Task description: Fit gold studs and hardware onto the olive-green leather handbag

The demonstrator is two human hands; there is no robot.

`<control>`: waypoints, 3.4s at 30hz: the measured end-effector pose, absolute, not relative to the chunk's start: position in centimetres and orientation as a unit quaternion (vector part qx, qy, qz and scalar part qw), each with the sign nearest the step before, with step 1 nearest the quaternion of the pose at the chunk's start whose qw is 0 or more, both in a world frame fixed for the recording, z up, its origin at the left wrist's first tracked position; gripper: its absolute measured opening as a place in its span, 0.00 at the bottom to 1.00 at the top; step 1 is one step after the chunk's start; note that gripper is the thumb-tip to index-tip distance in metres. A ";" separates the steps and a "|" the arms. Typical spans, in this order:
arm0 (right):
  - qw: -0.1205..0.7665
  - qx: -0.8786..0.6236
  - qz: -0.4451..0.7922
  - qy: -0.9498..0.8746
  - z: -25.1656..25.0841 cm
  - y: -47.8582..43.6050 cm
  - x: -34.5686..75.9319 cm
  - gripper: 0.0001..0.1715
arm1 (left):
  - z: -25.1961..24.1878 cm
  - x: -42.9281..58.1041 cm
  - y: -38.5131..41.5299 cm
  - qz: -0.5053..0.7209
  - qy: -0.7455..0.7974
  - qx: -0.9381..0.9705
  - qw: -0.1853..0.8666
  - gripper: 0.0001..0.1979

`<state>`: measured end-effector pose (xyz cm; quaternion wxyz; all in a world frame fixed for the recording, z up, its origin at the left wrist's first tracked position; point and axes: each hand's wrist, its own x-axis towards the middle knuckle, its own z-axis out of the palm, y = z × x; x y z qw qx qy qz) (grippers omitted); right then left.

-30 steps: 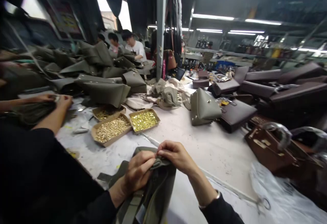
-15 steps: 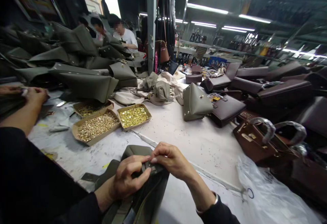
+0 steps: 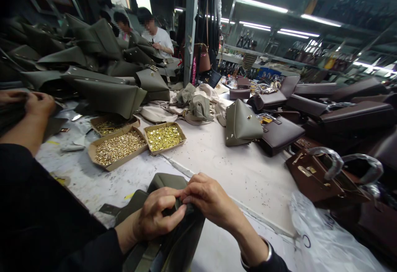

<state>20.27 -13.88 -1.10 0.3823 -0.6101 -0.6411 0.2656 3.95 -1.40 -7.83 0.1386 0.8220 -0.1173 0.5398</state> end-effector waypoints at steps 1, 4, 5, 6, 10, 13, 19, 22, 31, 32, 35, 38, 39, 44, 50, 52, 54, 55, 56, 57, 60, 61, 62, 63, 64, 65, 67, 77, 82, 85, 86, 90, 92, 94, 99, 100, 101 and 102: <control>0.359 -0.615 0.253 -0.654 -0.8 -13.9 20.3 0.09 | -7.8 4.0 -1.4 0.541 -0.116 0.822 0.138 0.11; 0.313 -0.622 0.241 -0.675 -0.1 -13.9 20.5 0.08 | -8.0 4.0 -1.6 0.544 -0.106 0.818 0.156 0.11; 0.306 -0.620 0.247 -0.679 0.1 -14.0 20.5 0.08 | -8.1 4.0 -1.6 0.544 -0.102 0.816 0.166 0.10; 0.302 -0.615 0.254 -0.682 0.2 -14.0 20.6 0.08 | -8.3 4.0 -1.6 0.542 -0.101 0.816 0.173 0.10; 0.286 -0.608 0.256 -0.695 0.5 -14.2 21.0 0.08 | -8.9 3.9 -1.6 0.537 -0.112 0.822 0.155 0.12; 0.242 -0.612 0.228 -0.718 1.0 -13.9 21.1 0.08 | -9.0 3.9 -1.5 0.542 -0.110 0.819 0.152 0.10; 0.205 -0.590 0.212 -0.751 1.8 -12.5 21.0 0.12 | -9.0 3.8 -1.5 0.538 -0.111 0.823 0.144 0.14; 0.231 -0.595 0.261 -0.724 1.7 -12.2 21.2 0.12 | -8.8 3.7 -1.4 0.532 -0.111 0.823 0.164 0.13; 0.273 -0.588 0.335 -0.684 1.7 -12.5 21.8 0.11 | -9.0 3.7 -1.2 0.541 -0.104 0.825 0.125 0.11; 0.264 -0.591 0.332 -0.687 1.8 -12.4 21.7 0.11 | -9.1 3.8 -1.2 0.543 -0.107 0.823 0.125 0.11; 0.244 -0.588 0.320 -0.702 2.1 -12.1 21.3 0.13 | -9.1 3.8 -1.2 0.544 -0.122 0.820 0.128 0.13; 0.239 -0.587 0.313 -0.707 2.3 -12.0 21.2 0.13 | -9.0 3.8 -1.0 0.541 -0.129 0.821 0.131 0.14; 0.241 -0.589 0.315 -0.704 2.2 -12.0 21.3 0.13 | -9.0 3.8 -1.0 0.539 -0.127 0.822 0.132 0.13; 0.269 -0.591 0.320 -0.690 1.6 -12.6 21.7 0.11 | -9.0 3.7 -1.1 0.539 -0.118 0.823 0.136 0.12; 0.279 -0.593 0.308 -0.690 1.5 -13.0 21.5 0.11 | -9.1 3.6 -1.0 0.534 -0.127 0.824 0.141 0.12; 0.280 -0.597 0.304 -0.688 1.7 -13.0 21.3 0.12 | -9.2 3.7 -0.9 0.534 -0.127 0.825 0.135 0.11; 0.281 -0.596 0.303 -0.689 1.8 -13.0 21.2 0.13 | -9.2 3.7 -0.9 0.540 -0.123 0.822 0.132 0.12; 0.280 -0.594 0.302 -0.691 1.8 -13.1 21.1 0.14 | -9.2 3.7 -1.0 0.543 -0.120 0.820 0.133 0.13; 0.276 -0.593 0.299 -0.695 1.8 -13.1 21.1 0.14 | -9.2 3.8 -1.0 0.545 -0.118 0.820 0.134 0.13; 0.272 -0.593 0.296 -0.698 1.9 -13.1 21.0 0.13 | -9.2 3.8 -1.0 0.542 -0.116 0.821 0.137 0.12; 0.257 -0.596 0.287 -0.704 2.0 -13.0 20.8 0.12 | -9.1 3.8 -1.0 0.527 -0.111 0.830 0.146 0.10; 0.254 -0.599 0.288 -0.703 2.0 -13.0 20.7 0.12 | -9.0 3.7 -1.0 0.526 -0.112 0.830 0.147 0.10; 0.253 -0.601 0.292 -0.700 2.0 -12.9 20.7 0.12 | -8.9 3.7 -1.0 0.528 -0.114 0.829 0.145 0.10; 0.254 -0.601 0.298 -0.696 2.1 -12.9 20.7 0.12 | -8.7 3.6 -1.0 0.531 -0.118 0.827 0.143 0.10; 0.256 -0.601 0.306 -0.693 2.1 -12.8 20.6 0.12 | -8.5 3.5 -1.0 0.534 -0.122 0.825 0.141 0.11; 0.259 -0.599 0.314 -0.689 2.1 -12.7 20.7 0.11 | -8.3 3.5 -1.0 0.535 -0.127 0.823 0.141 0.11; 0.265 -0.598 0.328 -0.682 2.0 -12.6 20.7 0.10 | -8.1 3.4 -1.0 0.532 -0.131 0.824 0.145 0.11; 0.287 -0.624 0.332 -0.647 1.3 -12.5 20.6 0.10 | -7.9 3.3 -1.0 0.527 -0.127 0.828 0.140 0.10; 0.258 -0.615 0.328 -0.669 1.8 -12.8 20.6 0.10 | -7.6 3.3 -1.0 0.530 -0.129 0.825 0.144 0.09; 0.243 -0.616 0.317 -0.679 1.8 -13.1 20.6 0.09 | -7.7 3.4 -1.0 0.530 -0.128 0.826 0.144 0.09; 0.240 -0.616 0.312 -0.682 1.8 -13.1 20.6 0.09 | -7.8 3.5 -1.1 0.534 -0.127 0.823 0.145 0.09; 0.243 -0.619 0.294 -0.686 2.0 -13.2 20.4 0.08 | -8.4 3.6 -1.2 0.545 -0.117 0.817 0.147 0.11; 0.235 -0.621 0.293 -0.688 2.2 -13.1 20.3 0.07 | -8.5 3.6 -1.2 0.544 -0.120 0.818 0.145 0.11; 0.223 -0.625 0.290 -0.689 2.5 -13.1 20.3 0.06 | -8.5 3.6 -1.2 0.541 -0.123 0.820 0.142 0.10; 0.231 -0.617 0.285 -0.696 2.4 -13.0 20.5 0.06 | -8.5 3.4 -1.0 0.536 -0.117 0.825 0.133 0.10; 0.233 -0.611 0.279 -0.703 2.3 -13.0 20.6 0.06 | -8.6 3.5 -1.0 0.537 -0.116 0.825 0.134 0.11; 0.232 -0.605 0.271 -0.712 2.1 -13.1 20.7 0.07 | -8.7 3.5 -1.0 0.537 -0.117 0.824 0.136 0.11; 0.230 -0.599 0.262 -0.721 2.0 -13.1 20.8 0.08 | -8.8 3.5 -1.0 0.538 -0.120 0.823 0.139 0.11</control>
